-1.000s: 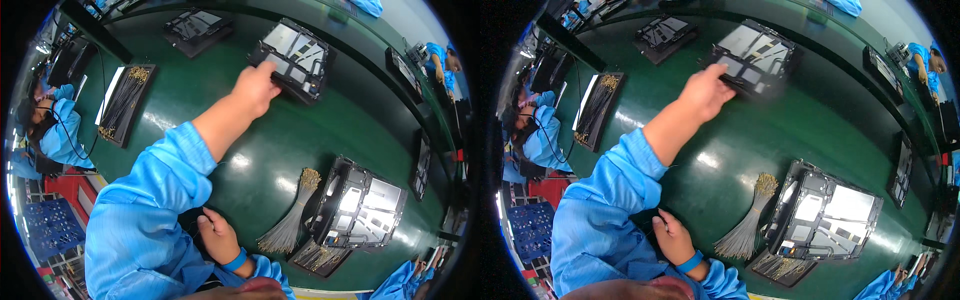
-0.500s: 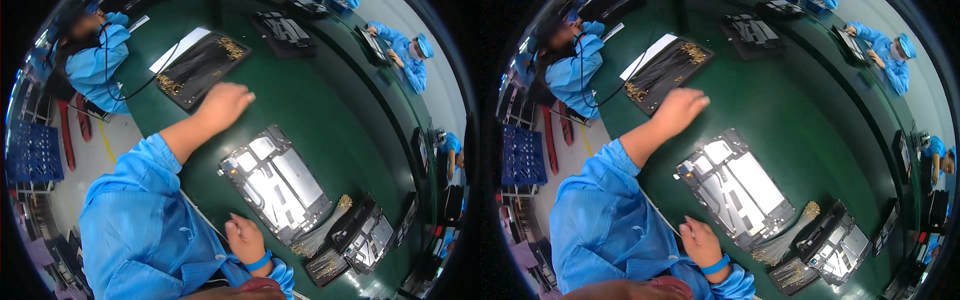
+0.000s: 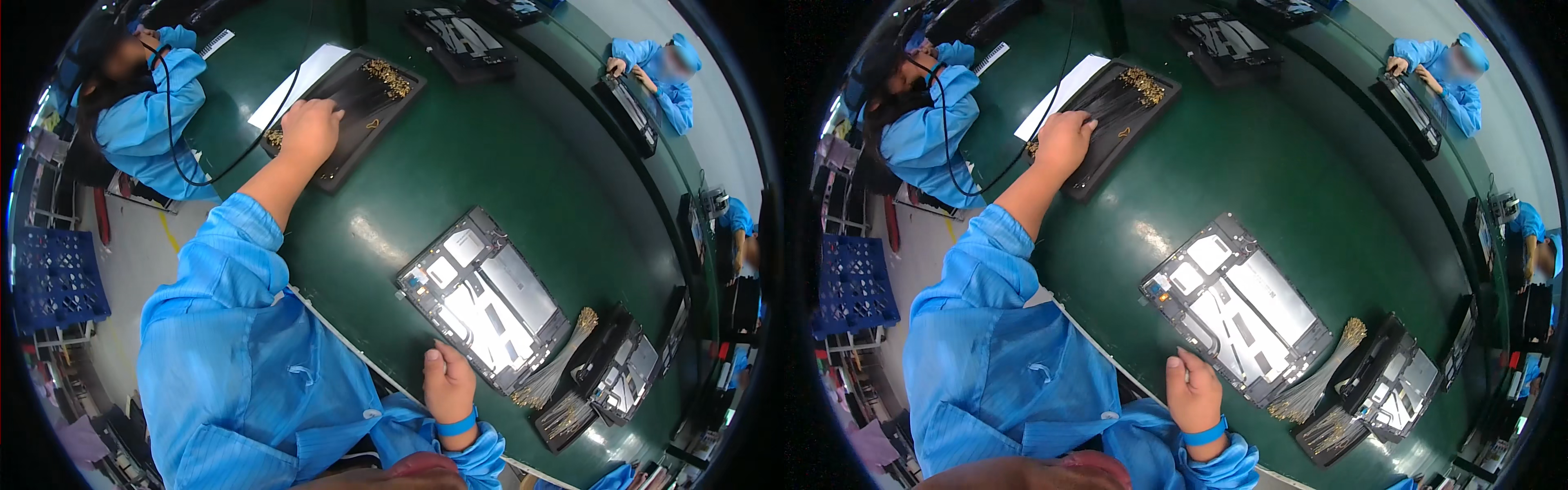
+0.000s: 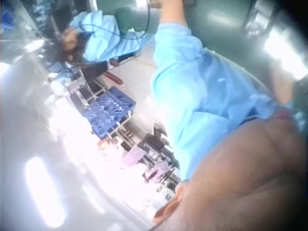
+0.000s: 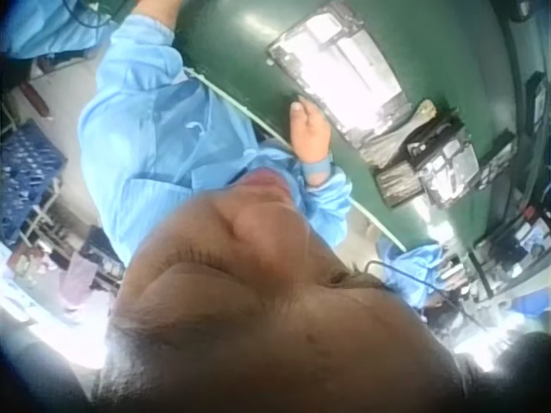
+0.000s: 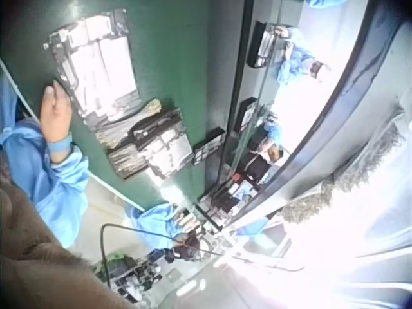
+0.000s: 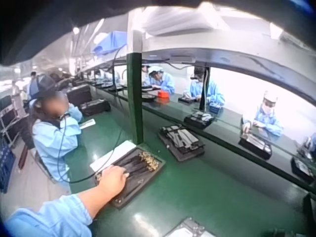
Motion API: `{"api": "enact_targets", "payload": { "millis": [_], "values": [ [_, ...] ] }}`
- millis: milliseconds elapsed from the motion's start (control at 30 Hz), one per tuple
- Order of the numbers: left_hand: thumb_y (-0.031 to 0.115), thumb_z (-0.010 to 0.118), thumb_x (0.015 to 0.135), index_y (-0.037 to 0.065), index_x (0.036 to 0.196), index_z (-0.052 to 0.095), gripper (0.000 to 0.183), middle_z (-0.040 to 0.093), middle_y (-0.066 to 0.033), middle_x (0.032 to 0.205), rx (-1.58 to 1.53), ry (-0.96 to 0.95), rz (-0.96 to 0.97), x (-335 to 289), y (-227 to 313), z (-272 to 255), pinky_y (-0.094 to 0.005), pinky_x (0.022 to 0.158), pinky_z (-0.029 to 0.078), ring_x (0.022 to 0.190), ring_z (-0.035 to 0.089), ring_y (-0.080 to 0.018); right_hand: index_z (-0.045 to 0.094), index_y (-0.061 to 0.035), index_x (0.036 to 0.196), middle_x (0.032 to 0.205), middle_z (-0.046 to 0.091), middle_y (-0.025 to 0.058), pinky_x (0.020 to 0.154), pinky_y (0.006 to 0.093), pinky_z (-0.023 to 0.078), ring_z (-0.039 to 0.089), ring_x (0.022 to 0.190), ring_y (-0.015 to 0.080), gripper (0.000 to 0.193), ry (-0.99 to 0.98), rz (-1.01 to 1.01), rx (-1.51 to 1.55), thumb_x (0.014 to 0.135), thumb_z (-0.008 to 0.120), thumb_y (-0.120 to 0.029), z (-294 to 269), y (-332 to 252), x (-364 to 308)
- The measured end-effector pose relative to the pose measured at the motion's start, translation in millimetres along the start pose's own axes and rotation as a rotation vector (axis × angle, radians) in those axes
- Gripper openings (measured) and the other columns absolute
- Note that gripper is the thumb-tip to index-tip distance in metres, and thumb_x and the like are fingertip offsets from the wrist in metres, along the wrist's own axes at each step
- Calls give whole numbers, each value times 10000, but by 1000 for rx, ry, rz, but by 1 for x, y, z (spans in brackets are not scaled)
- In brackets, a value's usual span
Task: The recorder is assembling internal components of tablet devices on an electronics manufacturing assembly line.
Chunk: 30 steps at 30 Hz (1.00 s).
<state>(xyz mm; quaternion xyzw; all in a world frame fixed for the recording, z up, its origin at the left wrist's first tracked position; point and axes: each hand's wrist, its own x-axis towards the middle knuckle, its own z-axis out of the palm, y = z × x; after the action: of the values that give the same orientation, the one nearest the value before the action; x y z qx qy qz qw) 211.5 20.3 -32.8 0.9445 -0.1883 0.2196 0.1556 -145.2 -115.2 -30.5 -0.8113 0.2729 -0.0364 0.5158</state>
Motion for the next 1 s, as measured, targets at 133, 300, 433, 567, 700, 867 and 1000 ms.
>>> {"api": "enact_targets", "payload": {
  "millis": [133, 300, 433, 567, 700, 867, 1000],
  "values": [
    [215, 499, 762, 45, 732, 608, 204, 583, -146, 731, 21, -114, -139, 2, -5, -4, -427, 673, 416, 737, 544, -327, 577, -34, 910, 775, 572, 175, 652, 327, 450, 566, 726, 290, 216, 28, 57, 56, 766, 560, -195, 4, 3, 2],
    [222, 491, 779, 24, 790, 603, 228, 582, -159, 755, -33, -77, -87, 0, 2, -23, -409, 679, 422, 730, 543, -337, 565, -17, 929, 778, 593, 149, 670, 285, 446, 578, 742, 218, 226, 11, 135, 194, 787, 543, -192, 3, -1, 6],
    [196, 473, 800, -10, 801, 586, 236, 572, -190, 751, -198, 10, -88, -10, 32, -47, -394, 666, 420, 735, 538, -342, 553, 8, 928, 761, 598, 100, 668, 249, 441, 566, 734, 143, 242, 73, 178, 315, 805, 527, -199, 5, -6, 13],
    [138, 496, 794, -21, 800, 560, 172, 563, -168, 773, -419, -85, 255, -43, 53, -72, -343, 655, 420, 739, 537, -307, 527, 4, 985, 769, 582, 61, 594, 220, 433, 527, 651, 113, 291, 24, 332, 449, 813, 513, -230, -3, -18, 16],
    [47, 539, 750, -12, 790, 526, 72, 545, -140, 755, -578, -181, 483, -71, 70, -92, -335, 647, 424, 724, 531, -293, 477, 6, 1071, 809, 555, 46, 520, 192, 401, 465, 569, 87, 379, -108, 431, 608, 817, 502, -274, -14, -31, 19],
    [-1, 568, 707, 6, 777, 511, 90, 538, -134, 724, -625, -88, 629, -82, 77, -100, -352, 604, 428, 670, 523, -308, 449, 22, 1106, 814, 547, 48, 512, 198, 399, 475, 591, 92, 437, -54, 375, 657, 805, 508, -290, -25, -49, 36],
    [44, 549, 735, -8, 786, 534, 74, 552, -147, 729, -601, -45, 498, -71, 62, -94, -356, 626, 425, 682, 526, -317, 447, 20, 1109, 838, 548, 52, 511, 203, 401, 478, 598, 95, 441, -25, 318, 633, 807, 501, -297, -22, -54, 41]
  ]
}}
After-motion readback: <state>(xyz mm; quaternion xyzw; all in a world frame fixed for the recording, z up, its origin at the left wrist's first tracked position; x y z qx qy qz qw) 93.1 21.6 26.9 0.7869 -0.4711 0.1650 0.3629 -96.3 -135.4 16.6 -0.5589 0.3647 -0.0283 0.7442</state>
